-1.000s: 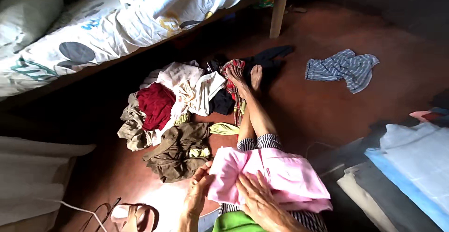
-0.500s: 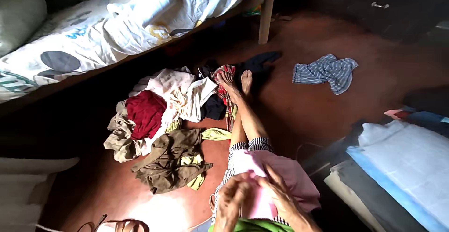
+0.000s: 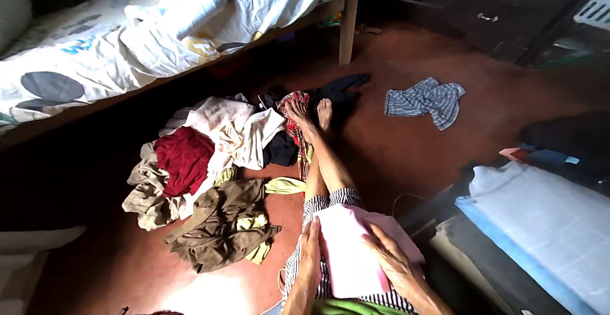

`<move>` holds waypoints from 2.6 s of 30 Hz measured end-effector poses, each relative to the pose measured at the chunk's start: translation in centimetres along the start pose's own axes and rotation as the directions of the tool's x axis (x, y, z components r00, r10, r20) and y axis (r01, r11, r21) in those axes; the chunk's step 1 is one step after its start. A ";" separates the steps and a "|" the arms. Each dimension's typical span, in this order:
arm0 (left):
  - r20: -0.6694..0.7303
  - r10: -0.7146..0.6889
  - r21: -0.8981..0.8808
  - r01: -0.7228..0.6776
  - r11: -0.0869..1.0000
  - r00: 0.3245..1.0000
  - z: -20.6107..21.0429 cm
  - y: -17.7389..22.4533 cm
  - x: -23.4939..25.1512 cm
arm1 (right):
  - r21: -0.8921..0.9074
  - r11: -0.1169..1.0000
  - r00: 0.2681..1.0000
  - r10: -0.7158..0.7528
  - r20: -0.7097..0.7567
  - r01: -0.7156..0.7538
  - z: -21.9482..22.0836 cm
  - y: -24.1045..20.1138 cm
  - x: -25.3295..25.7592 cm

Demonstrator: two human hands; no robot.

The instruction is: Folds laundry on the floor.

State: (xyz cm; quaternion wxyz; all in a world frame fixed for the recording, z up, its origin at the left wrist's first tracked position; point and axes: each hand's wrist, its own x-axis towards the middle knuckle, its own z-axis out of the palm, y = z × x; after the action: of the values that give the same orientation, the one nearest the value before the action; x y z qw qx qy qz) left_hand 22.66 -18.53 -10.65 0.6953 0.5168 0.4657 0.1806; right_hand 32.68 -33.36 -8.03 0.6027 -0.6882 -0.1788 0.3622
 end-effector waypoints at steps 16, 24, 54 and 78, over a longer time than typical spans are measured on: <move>-0.084 0.107 0.139 -0.095 0.986 0.991 -4.4 2.8 -5.1 | -0.617 0.651 0.892 -0.391 0.225 0.441 4.7 -2.0 -4.7; 0.283 0.381 0.271 -0.455 0.849 0.880 -4.4 3.5 -8.5 | 0.039 0.989 0.955 0.126 0.268 -0.141 1.7 -5.5 -1.9; 0.693 0.675 0.255 -0.962 0.095 0.251 3.4 -1.0 -1.9 | -0.133 0.942 0.931 -0.328 -0.160 0.309 -0.7 4.5 0.9; 0.426 0.320 -0.307 -0.197 0.931 0.847 2.8 6.7 -7.3 | 0.319 0.888 0.879 -0.414 0.235 0.332 -5.7 -4.4 -3.9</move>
State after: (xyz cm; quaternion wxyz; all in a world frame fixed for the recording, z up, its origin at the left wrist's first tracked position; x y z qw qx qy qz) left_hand 22.87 -22.70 -1.23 0.8158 0.5108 0.1826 0.2006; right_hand 35.00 -39.11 -2.61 0.7155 -0.4896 -0.3468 0.3580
